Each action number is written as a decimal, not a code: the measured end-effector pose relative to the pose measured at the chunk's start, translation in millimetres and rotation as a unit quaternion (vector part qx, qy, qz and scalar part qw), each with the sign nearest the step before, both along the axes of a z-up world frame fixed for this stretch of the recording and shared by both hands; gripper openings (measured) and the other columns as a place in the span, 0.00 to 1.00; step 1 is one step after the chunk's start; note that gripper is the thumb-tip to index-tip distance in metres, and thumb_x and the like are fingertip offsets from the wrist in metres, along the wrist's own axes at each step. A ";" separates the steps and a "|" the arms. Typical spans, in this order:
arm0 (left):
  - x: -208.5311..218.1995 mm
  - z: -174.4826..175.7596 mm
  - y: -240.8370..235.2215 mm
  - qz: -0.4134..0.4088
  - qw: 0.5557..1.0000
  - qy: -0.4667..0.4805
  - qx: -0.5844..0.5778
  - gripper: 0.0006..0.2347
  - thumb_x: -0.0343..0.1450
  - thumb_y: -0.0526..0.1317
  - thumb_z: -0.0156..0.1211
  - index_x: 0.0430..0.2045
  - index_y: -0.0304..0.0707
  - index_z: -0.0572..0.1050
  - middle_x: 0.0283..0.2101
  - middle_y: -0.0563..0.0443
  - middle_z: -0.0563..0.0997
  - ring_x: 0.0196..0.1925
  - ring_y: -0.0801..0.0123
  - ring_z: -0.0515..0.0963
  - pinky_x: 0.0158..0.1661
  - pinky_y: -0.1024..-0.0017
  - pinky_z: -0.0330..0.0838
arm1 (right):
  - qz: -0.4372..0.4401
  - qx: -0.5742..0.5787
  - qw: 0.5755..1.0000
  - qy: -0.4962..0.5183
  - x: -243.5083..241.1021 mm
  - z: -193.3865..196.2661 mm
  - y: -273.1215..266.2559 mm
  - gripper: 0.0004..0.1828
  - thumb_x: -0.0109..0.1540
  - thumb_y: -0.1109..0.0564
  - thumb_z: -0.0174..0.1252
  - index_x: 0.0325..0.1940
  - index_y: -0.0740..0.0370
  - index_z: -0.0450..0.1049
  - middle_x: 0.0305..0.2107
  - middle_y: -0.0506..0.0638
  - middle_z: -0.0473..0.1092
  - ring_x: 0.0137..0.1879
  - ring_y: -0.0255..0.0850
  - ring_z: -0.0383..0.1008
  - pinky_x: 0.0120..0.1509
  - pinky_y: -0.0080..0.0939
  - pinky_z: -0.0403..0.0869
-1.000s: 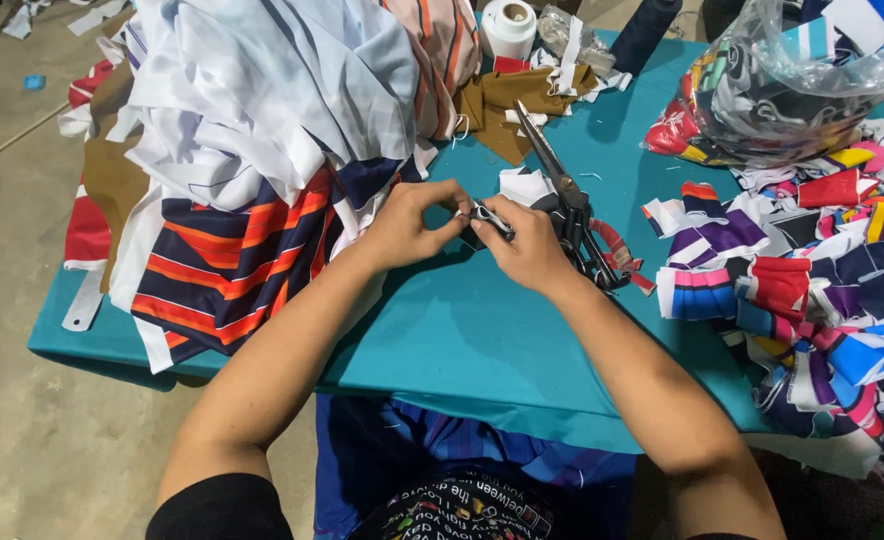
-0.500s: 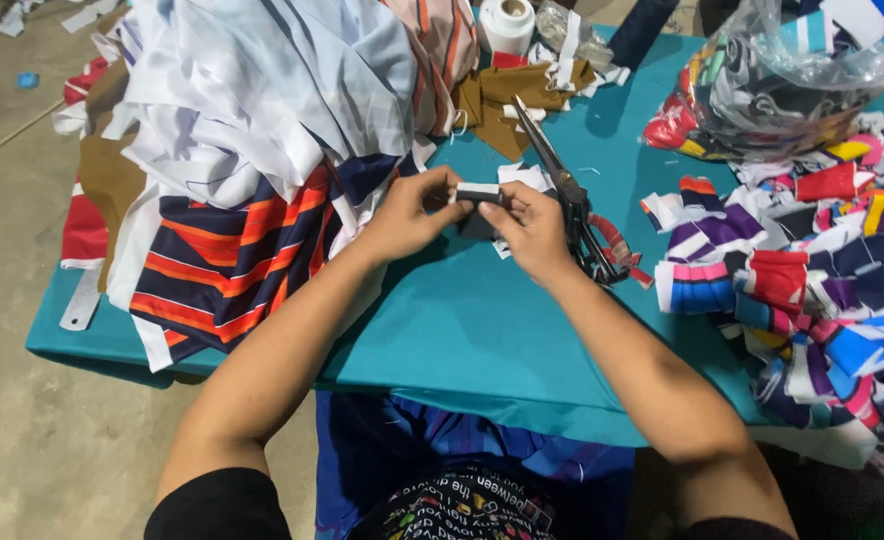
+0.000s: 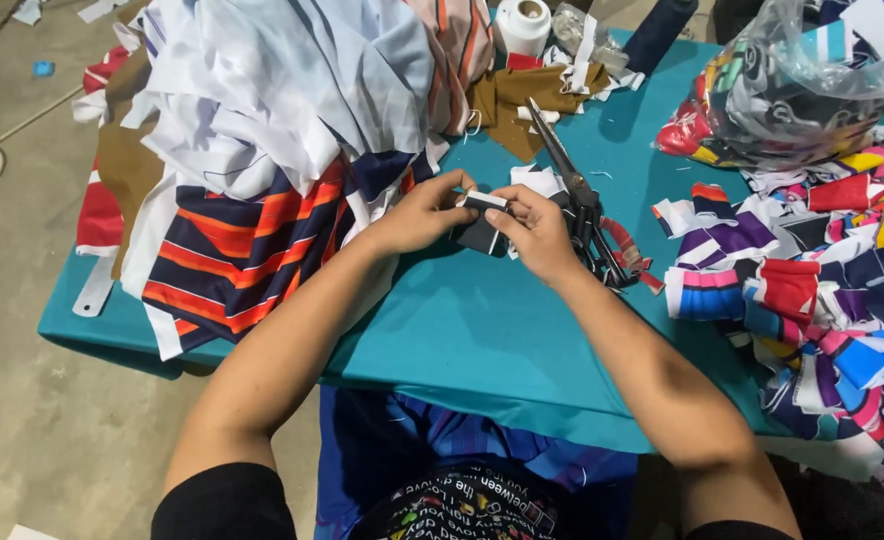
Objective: Cutting small strips of fabric from scraps using scissors and organizing them on a work table.
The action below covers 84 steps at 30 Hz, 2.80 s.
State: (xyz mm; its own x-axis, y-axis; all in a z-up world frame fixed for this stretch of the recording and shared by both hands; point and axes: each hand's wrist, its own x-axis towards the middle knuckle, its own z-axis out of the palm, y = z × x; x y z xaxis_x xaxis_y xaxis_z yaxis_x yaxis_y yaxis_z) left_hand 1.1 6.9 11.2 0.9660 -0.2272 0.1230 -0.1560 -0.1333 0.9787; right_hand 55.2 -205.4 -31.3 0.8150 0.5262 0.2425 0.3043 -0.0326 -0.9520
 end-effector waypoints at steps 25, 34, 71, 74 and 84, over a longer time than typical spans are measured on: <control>15.5 -28.9 1.5 0.007 0.975 0.159 -0.154 0.01 0.70 0.34 0.58 0.31 0.39 0.75 0.27 0.52 0.72 0.32 0.71 0.76 0.39 0.69 0.80 | 0.007 -0.008 0.999 -0.049 -13.9 13.8 1.1 0.12 0.66 0.70 0.53 0.48 0.63 0.79 0.30 0.57 0.77 0.44 0.38 0.79 0.43 0.39 0.77; 16.8 -34.7 1.2 0.041 0.995 0.059 -0.073 0.04 0.68 0.29 0.60 0.33 0.35 0.78 0.24 0.54 0.73 0.30 0.73 0.76 0.34 0.75 0.79 | 0.014 -0.017 0.998 -0.056 -7.0 16.3 -0.7 0.13 0.67 0.69 0.53 0.52 0.62 0.78 0.33 0.62 0.78 0.47 0.48 0.81 0.45 0.48 0.80; 10.1 -19.1 1.6 0.036 0.998 0.012 -0.051 0.10 0.65 0.27 0.70 0.35 0.32 0.76 0.28 0.47 0.77 0.34 0.66 0.81 0.38 0.66 0.81 | 0.010 -0.005 1.000 -0.021 -12.5 21.4 -0.5 0.11 0.63 0.66 0.62 0.50 0.67 0.75 0.34 0.65 0.77 0.41 0.49 0.82 0.44 0.47 0.82; 6.0 -17.9 -0.3 0.043 0.998 -0.003 -0.044 0.12 0.63 0.26 0.72 0.36 0.32 0.76 0.30 0.47 0.77 0.36 0.66 0.80 0.40 0.66 0.80 | 0.007 -0.016 1.000 -0.006 -12.3 16.6 -0.2 0.10 0.65 0.66 0.61 0.51 0.69 0.75 0.33 0.65 0.78 0.40 0.47 0.82 0.44 0.43 0.82; -8.2 6.4 -5.7 0.076 0.994 -0.070 0.043 0.09 0.65 0.27 0.70 0.36 0.30 0.80 0.28 0.38 0.82 0.36 0.56 0.84 0.39 0.59 0.81 | -0.013 -0.064 0.991 -0.115 -15.0 30.4 -1.5 0.12 0.63 0.68 0.63 0.51 0.68 0.74 0.34 0.67 0.77 0.40 0.58 0.82 0.39 0.49 0.83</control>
State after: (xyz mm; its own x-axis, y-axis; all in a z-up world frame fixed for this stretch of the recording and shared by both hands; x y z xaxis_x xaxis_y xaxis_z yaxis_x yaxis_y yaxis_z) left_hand -7.1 1.2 17.7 0.9647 -0.0957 0.2454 -0.2619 -0.2485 0.9325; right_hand 40.2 -206.9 -0.8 0.7590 0.5445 0.3570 0.5111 -0.1585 -0.8448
